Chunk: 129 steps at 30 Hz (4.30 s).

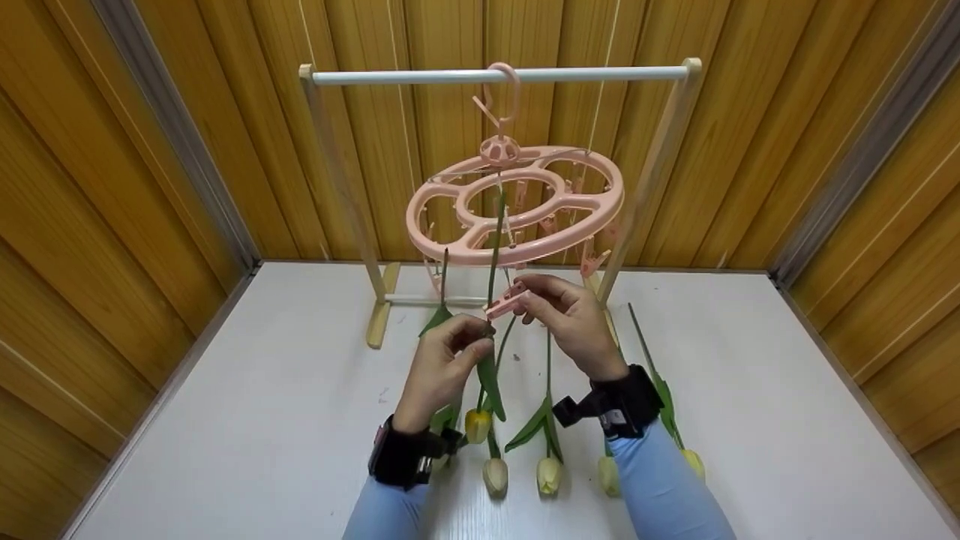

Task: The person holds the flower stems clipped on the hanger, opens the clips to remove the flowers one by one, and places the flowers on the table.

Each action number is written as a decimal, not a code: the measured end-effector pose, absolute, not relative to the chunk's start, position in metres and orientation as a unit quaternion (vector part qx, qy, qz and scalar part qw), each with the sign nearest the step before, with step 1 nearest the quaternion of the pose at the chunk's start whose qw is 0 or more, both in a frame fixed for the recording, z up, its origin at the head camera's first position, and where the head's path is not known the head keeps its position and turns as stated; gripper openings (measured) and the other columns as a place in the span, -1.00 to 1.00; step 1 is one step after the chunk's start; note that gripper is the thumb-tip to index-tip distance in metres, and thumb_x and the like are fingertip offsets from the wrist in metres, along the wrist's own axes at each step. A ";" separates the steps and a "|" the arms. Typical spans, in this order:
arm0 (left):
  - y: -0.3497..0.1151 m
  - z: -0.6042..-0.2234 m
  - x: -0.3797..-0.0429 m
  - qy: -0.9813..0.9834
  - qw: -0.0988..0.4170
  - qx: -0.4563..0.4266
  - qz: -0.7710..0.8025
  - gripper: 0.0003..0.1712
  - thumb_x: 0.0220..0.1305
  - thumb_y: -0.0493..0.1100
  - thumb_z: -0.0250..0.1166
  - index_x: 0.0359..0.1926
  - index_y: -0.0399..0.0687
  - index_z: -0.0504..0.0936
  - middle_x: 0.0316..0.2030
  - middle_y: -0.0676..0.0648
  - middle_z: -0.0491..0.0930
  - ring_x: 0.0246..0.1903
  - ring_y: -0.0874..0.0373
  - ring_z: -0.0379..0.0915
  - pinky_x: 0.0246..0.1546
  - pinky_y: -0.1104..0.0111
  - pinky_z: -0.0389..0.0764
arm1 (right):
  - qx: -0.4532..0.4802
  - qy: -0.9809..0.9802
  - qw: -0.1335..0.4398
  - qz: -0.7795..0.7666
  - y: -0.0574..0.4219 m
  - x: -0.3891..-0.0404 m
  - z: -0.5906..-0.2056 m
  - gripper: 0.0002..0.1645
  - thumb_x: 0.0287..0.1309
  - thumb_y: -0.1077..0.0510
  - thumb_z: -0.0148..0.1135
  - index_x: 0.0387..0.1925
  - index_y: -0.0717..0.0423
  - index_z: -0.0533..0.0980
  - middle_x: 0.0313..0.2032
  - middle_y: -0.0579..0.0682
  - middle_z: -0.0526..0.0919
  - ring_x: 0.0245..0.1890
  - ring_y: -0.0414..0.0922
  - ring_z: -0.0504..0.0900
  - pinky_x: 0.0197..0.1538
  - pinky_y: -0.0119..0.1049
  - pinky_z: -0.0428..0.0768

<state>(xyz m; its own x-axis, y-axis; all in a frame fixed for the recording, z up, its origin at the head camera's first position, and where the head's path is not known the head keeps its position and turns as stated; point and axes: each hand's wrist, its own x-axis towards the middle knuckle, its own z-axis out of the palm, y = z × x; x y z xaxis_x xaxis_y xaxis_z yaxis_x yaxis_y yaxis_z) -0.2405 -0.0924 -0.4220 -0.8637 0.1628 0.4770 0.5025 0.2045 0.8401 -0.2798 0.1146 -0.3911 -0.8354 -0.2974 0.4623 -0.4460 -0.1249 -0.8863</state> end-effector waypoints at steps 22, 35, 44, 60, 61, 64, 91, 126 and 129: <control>-0.094 -0.418 -0.238 -0.762 0.178 -0.210 -0.586 -0.90 0.33 -0.29 0.39 -0.20 -0.28 0.71 -0.29 -0.14 0.69 -0.34 0.18 0.55 -0.27 0.41 0.57 | 0.271 -0.678 0.054 0.681 0.116 -0.276 -0.395 -0.65 0.45 0.37 0.14 0.18 0.47 0.52 0.02 0.24 0.70 -0.18 -0.14 0.67 -0.09 -0.34 0.65; -0.094 -0.418 -0.239 -0.758 0.188 -0.211 -0.588 -0.88 0.32 -0.28 0.39 -0.20 -0.29 0.70 -0.29 -0.15 0.69 -0.34 0.18 0.55 -0.28 0.41 0.56 | 0.293 -0.670 0.069 0.678 0.113 -0.278 -0.399 -0.68 0.46 0.32 0.16 0.13 0.45 0.55 -0.04 0.09 0.74 -0.22 -0.02 0.69 -0.14 -0.33 0.67; -0.095 -0.419 -0.239 -0.755 0.185 -0.213 -0.592 -0.86 0.31 -0.28 0.39 -0.19 -0.32 0.70 -0.29 -0.15 0.70 -0.33 0.16 0.56 -0.26 0.40 0.58 | 0.292 -0.663 0.064 0.686 0.111 -0.277 -0.402 -0.69 0.46 0.35 0.14 0.12 0.49 0.54 -0.07 0.10 0.75 -0.25 -0.14 0.68 -0.15 -0.35 0.65; -0.098 -0.415 -0.238 -0.755 0.180 -0.203 -0.597 -0.88 0.32 -0.29 0.38 -0.19 -0.30 0.70 -0.32 -0.15 0.68 -0.38 0.16 0.52 -0.30 0.41 0.55 | 0.293 -0.656 0.072 0.692 0.108 -0.277 -0.404 -0.74 0.44 0.34 0.18 0.03 0.48 0.55 -0.18 -0.07 0.74 -0.30 -0.16 0.65 -0.19 -0.37 0.65; -0.098 -0.416 -0.238 -0.756 0.180 -0.203 -0.596 -0.89 0.32 -0.29 0.38 -0.19 -0.28 0.70 -0.32 -0.15 0.68 -0.37 0.15 0.52 -0.30 0.41 0.56 | 0.293 -0.655 0.073 0.692 0.108 -0.277 -0.405 -0.74 0.44 0.34 0.18 0.04 0.48 0.55 -0.15 -0.07 0.75 -0.30 -0.17 0.65 -0.19 -0.37 0.65; -0.099 -0.416 -0.238 -0.757 0.179 -0.203 -0.595 -0.88 0.33 -0.27 0.38 -0.19 -0.26 0.71 -0.32 -0.14 0.69 -0.38 0.14 0.53 -0.31 0.41 0.56 | 0.294 -0.656 0.072 0.691 0.109 -0.278 -0.406 -0.72 0.44 0.33 0.18 0.06 0.47 0.56 -0.13 -0.06 0.75 -0.29 -0.18 0.65 -0.18 -0.37 0.65; -0.110 -0.414 -0.235 -0.759 0.210 -0.192 -0.586 -0.91 0.33 -0.36 0.38 -0.16 -0.30 0.71 -0.29 -0.15 0.69 -0.37 0.17 0.49 -0.31 0.43 0.51 | 0.266 -0.651 0.058 0.709 0.111 -0.282 -0.413 -0.65 0.45 0.36 0.14 0.18 0.48 0.50 -0.13 0.04 0.72 -0.29 -0.11 0.69 -0.19 -0.36 0.66; -0.121 -0.411 -0.231 -0.751 0.233 -0.171 -0.594 -0.83 0.33 -0.34 0.40 -0.09 -0.32 0.72 -0.27 -0.17 0.71 -0.31 0.13 0.59 -0.26 0.42 0.57 | 0.237 -0.711 0.112 0.653 0.138 -0.259 -0.433 -0.72 0.42 0.43 0.13 0.09 0.45 0.58 -0.12 0.30 0.68 -0.27 -0.21 0.67 -0.16 -0.41 0.65; -0.123 -0.411 -0.231 -0.747 0.235 -0.172 -0.598 -0.83 0.33 -0.35 0.39 -0.08 -0.33 0.71 -0.27 -0.18 0.70 -0.31 0.15 0.58 -0.26 0.42 0.57 | 0.236 -0.713 0.113 0.650 0.140 -0.256 -0.436 -0.73 0.43 0.42 0.13 0.08 0.44 0.58 -0.12 0.29 0.68 -0.27 -0.20 0.66 -0.16 -0.42 0.65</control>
<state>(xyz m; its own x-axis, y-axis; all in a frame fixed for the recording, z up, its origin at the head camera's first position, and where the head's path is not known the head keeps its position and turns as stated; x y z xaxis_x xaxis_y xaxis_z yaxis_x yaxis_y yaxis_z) -0.2311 -0.1228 -0.4107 -0.8303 -0.0237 0.5568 0.5380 0.2267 0.8119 -0.2562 0.1404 -0.4360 -0.8634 -0.1889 0.4678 -0.4833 0.0434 -0.8744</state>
